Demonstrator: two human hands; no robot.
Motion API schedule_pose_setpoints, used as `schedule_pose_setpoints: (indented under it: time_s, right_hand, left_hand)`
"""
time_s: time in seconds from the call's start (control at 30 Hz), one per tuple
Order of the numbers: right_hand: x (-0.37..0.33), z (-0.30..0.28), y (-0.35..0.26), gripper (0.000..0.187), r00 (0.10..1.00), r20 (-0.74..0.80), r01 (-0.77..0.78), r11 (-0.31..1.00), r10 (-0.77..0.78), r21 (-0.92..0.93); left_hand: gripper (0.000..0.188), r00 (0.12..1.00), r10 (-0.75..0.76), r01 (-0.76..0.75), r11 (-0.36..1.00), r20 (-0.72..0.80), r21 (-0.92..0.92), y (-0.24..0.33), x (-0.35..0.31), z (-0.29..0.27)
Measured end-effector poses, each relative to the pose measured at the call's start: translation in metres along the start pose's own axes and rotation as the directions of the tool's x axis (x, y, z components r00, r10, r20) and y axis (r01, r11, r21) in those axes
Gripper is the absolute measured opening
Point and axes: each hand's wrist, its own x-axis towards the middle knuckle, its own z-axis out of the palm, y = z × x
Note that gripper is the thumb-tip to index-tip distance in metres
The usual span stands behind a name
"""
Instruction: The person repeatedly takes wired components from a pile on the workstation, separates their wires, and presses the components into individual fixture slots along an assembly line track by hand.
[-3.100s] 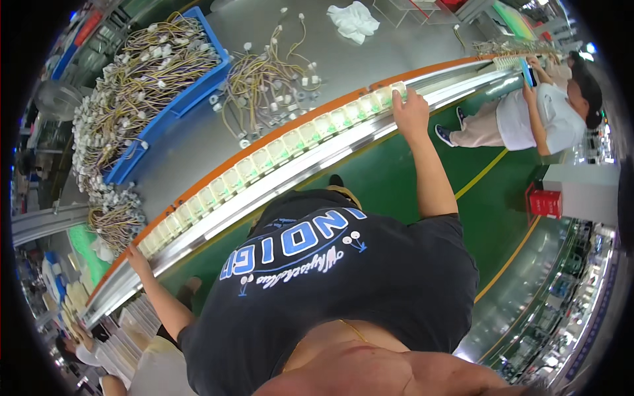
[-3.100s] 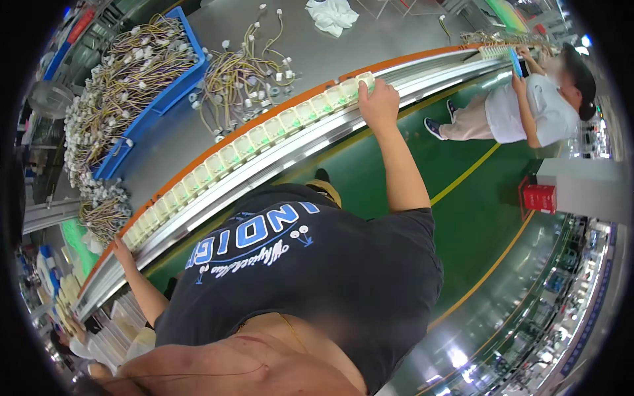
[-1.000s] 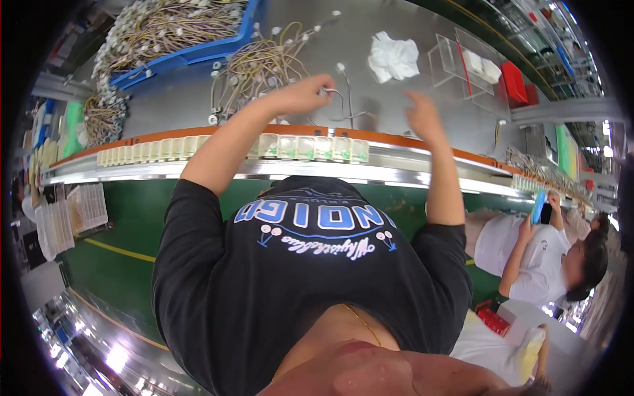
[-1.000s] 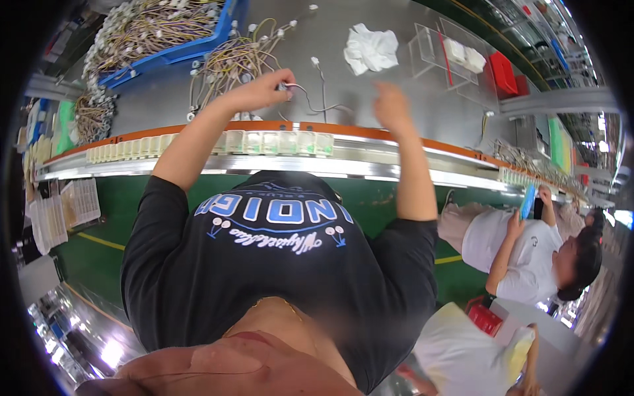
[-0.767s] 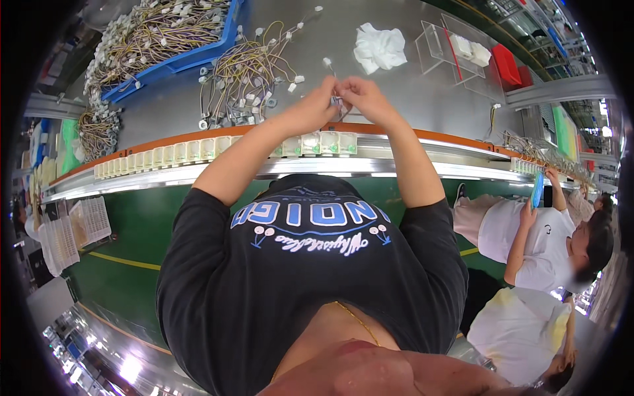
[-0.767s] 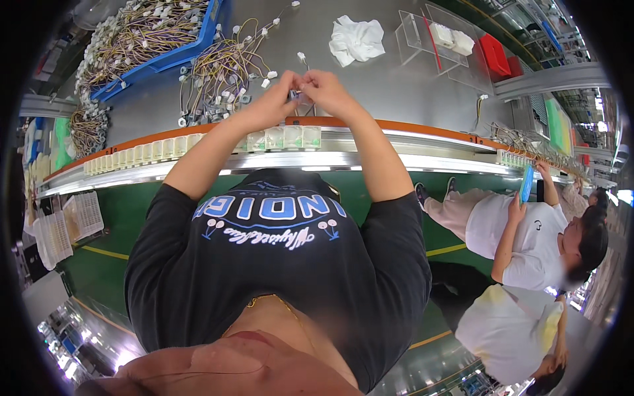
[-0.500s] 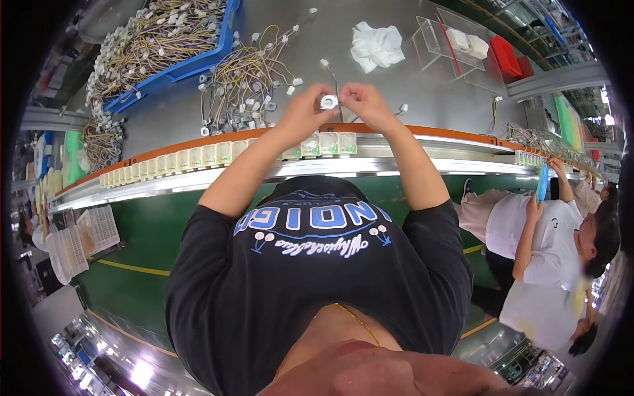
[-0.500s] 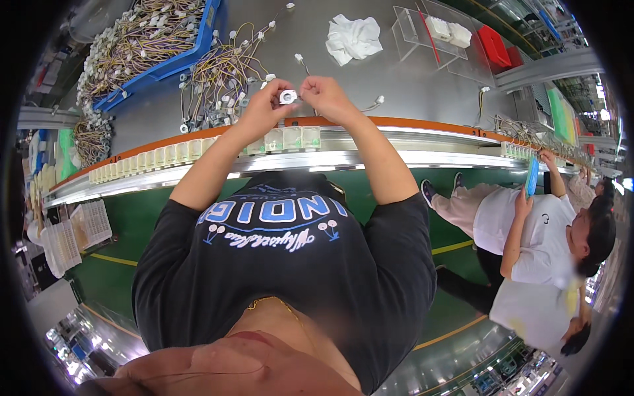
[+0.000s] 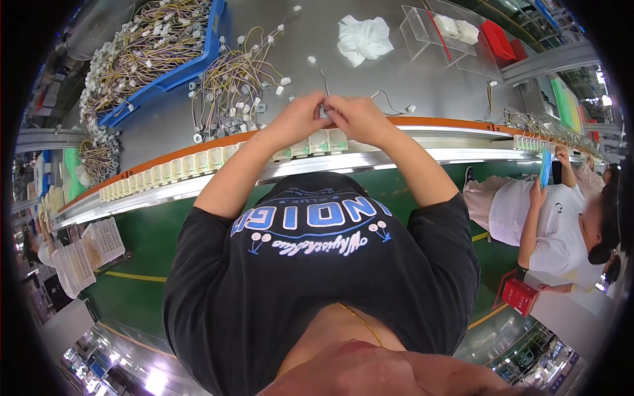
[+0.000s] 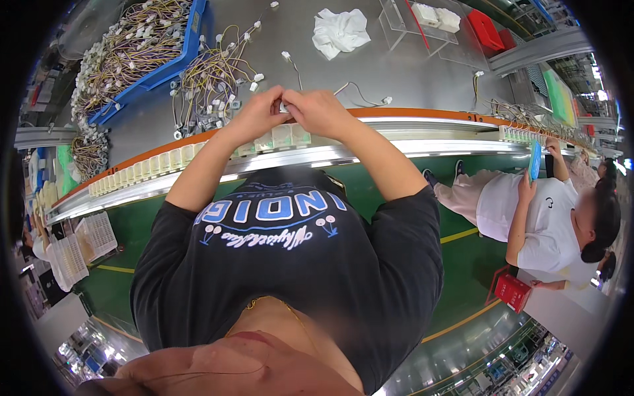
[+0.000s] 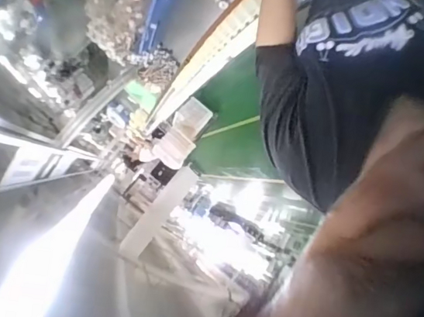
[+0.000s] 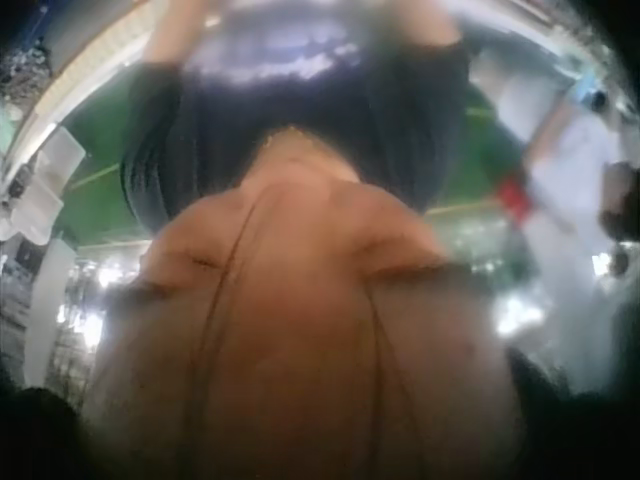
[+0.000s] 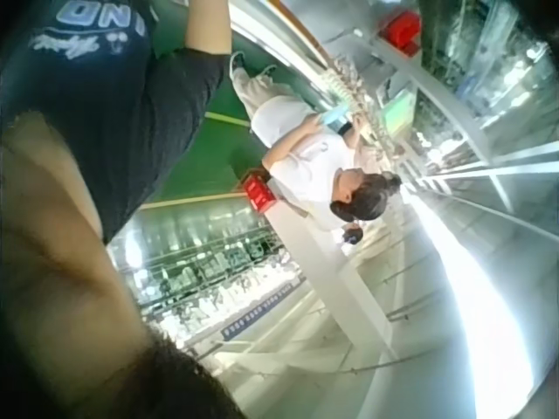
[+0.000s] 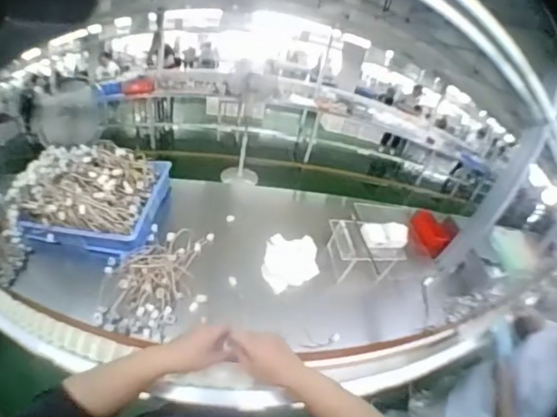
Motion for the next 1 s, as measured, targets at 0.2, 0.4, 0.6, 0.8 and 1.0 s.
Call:
schedule_pose_setpoints:
  time_s: [0.2,0.4,0.6,0.8,1.0]
  right_hand:
    - [-0.008,-0.022,0.01,0.011,0.979,0.042,-0.203,0.972,0.2,0.117]
    - [-0.019,-0.007,-0.004,0.008,0.969,0.246,-0.047,0.998,0.038,0.031]
    - [-0.025,0.002,-0.007,0.012,0.963,0.267,0.059,0.995,-0.037,-0.075]
    - [-0.025,0.002,-0.002,0.013,0.976,0.216,0.039,0.998,-0.029,-0.042]
    - [-0.024,0.003,0.001,0.01,0.949,0.314,0.037,0.992,0.003,-0.123]
  left_hand:
    - [0.041,0.92,0.349,-0.306,0.924,-0.179,0.229,0.001,-0.017,0.009]
    - [0.052,0.987,0.141,-0.159,0.935,0.079,0.319,0.001,-0.03,0.023]
    - [0.047,0.974,0.226,-0.216,0.923,0.004,0.319,-0.002,-0.03,0.025]
    - [0.047,0.974,0.225,-0.216,0.924,0.008,0.315,-0.003,-0.03,0.027]
    - [0.051,0.982,0.179,-0.187,0.928,0.053,0.321,-0.001,-0.03,0.025]
